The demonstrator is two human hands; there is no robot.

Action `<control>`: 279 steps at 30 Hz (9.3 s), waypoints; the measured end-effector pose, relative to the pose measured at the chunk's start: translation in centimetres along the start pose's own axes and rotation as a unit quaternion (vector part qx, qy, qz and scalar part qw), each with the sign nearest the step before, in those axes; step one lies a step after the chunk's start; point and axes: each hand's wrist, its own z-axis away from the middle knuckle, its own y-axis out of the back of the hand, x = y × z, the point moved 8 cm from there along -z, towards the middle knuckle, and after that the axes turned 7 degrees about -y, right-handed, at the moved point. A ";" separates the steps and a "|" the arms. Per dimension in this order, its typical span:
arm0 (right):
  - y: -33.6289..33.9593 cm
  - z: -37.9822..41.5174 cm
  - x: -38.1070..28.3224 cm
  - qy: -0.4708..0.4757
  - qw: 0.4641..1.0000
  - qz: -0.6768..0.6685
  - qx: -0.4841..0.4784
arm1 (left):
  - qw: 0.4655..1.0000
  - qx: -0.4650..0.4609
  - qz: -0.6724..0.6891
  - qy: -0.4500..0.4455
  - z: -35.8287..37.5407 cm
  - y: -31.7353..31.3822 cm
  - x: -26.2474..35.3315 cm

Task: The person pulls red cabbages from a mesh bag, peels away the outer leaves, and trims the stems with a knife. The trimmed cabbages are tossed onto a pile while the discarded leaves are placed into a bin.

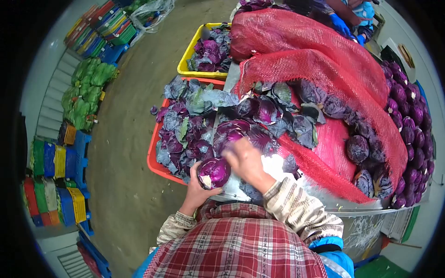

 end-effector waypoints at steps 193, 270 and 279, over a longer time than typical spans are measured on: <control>11.4 6.5 1.1 -0.170 0.951 -0.244 -0.083 | 0.818 -0.108 0.540 0.165 2.7 -9.8 5.7; -2.7 6.3 9.4 -0.041 0.924 0.235 -0.299 | 0.921 0.059 -0.367 -0.121 -0.3 -6.9 6.8; -16.5 -4.9 2.8 -0.024 0.917 0.142 -0.372 | 0.925 0.356 -0.059 -0.120 3.9 5.9 6.4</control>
